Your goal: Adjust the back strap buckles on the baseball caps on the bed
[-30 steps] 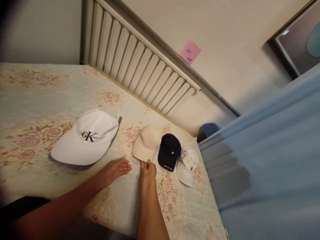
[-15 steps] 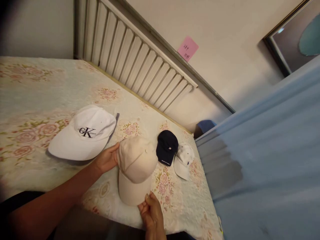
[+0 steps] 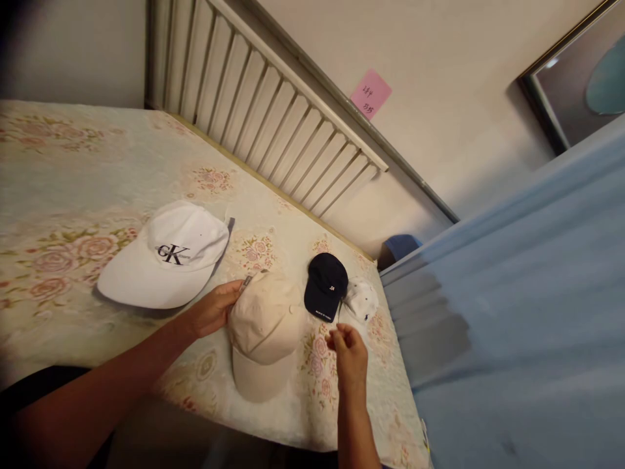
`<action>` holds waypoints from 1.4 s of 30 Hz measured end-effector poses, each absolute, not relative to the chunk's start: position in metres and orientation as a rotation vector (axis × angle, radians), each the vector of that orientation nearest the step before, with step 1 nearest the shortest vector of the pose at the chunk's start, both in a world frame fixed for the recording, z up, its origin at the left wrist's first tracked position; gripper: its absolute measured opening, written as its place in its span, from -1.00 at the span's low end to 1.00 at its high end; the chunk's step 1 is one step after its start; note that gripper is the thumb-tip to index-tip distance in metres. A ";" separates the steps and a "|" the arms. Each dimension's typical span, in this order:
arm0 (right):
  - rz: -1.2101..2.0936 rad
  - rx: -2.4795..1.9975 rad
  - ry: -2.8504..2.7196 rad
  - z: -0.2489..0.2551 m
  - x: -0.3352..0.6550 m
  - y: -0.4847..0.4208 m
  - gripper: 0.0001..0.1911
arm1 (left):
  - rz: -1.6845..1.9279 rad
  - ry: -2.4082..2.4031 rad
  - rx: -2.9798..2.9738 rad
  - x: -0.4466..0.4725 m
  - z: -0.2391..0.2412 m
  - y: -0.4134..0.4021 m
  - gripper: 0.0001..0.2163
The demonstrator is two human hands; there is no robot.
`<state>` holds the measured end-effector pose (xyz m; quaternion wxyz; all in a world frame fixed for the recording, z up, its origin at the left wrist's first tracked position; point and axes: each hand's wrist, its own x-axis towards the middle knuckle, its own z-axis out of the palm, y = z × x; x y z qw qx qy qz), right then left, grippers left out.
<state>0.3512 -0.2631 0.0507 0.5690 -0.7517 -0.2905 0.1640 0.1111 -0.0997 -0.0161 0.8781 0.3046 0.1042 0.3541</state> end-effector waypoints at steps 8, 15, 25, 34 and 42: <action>0.151 -1.498 -1.832 0.125 0.259 -0.181 -0.78 | 0.774 0.190 0.662 0.114 -0.015 -0.103 -0.69; -0.036 -1.396 -2.557 0.104 0.236 -0.156 -0.74 | 0.785 0.098 0.599 0.106 -0.014 -0.097 -0.80; -0.156 -1.842 -2.507 0.104 0.244 -0.155 -0.81 | 0.718 -0.003 0.648 0.103 -0.016 -0.097 -0.71; -0.291 -1.713 -2.972 0.125 0.232 -0.135 -0.71 | 0.742 0.052 0.693 0.104 -0.014 -0.096 -0.74; -0.345 -1.596 -3.168 0.133 0.225 -0.130 -0.84 | 0.729 0.045 0.715 0.106 -0.021 -0.095 -0.75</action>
